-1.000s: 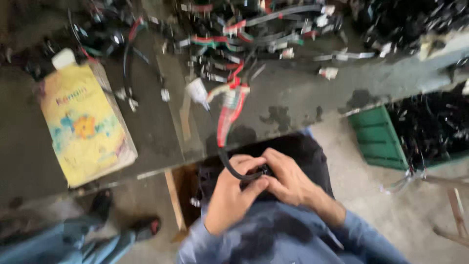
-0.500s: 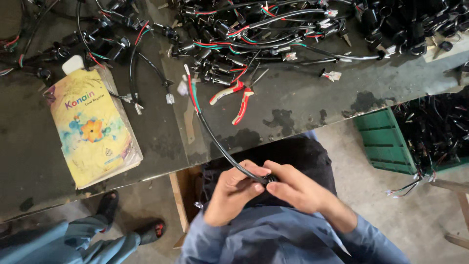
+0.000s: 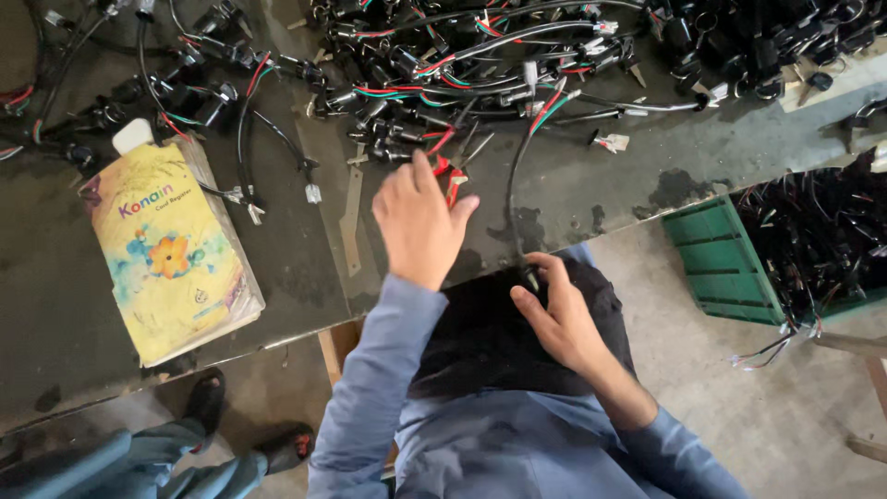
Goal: The person repeatedly strips the outer insulation from black electrical wires using red-handled wire strippers. They pick up a wire, strip a section, and place it back on the table, continuing this process with multiple wires.
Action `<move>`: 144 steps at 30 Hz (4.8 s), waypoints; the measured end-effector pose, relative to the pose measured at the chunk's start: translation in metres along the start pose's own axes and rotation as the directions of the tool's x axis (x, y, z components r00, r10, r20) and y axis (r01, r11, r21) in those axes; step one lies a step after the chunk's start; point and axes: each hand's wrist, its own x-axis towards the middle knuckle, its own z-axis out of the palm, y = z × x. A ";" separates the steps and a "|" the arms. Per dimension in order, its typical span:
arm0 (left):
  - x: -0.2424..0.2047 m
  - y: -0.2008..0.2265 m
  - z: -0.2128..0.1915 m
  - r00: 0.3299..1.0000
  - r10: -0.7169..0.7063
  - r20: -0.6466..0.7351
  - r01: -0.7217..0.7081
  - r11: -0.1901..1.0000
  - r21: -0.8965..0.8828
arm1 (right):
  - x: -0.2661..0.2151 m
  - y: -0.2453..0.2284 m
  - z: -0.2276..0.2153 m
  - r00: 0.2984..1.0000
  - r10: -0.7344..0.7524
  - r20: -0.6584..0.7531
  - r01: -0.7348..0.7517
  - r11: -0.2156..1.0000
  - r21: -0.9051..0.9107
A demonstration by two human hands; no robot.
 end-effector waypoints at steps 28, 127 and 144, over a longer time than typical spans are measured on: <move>-0.161 0.023 -0.022 0.848 -0.043 0.529 0.356 0.785 -0.507 | -0.002 -0.013 -0.020 0.937 -0.103 0.333 0.128 0.990 -0.056; -0.125 0.033 -0.064 0.721 -0.111 0.684 0.642 0.478 -0.600 | 0.030 0.008 -0.021 0.891 0.255 0.375 -0.419 0.145 0.896; -0.159 0.053 -0.045 0.714 -0.106 0.692 0.686 0.300 -0.663 | 0.024 -0.022 -0.034 0.976 0.011 0.218 -0.145 0.777 0.613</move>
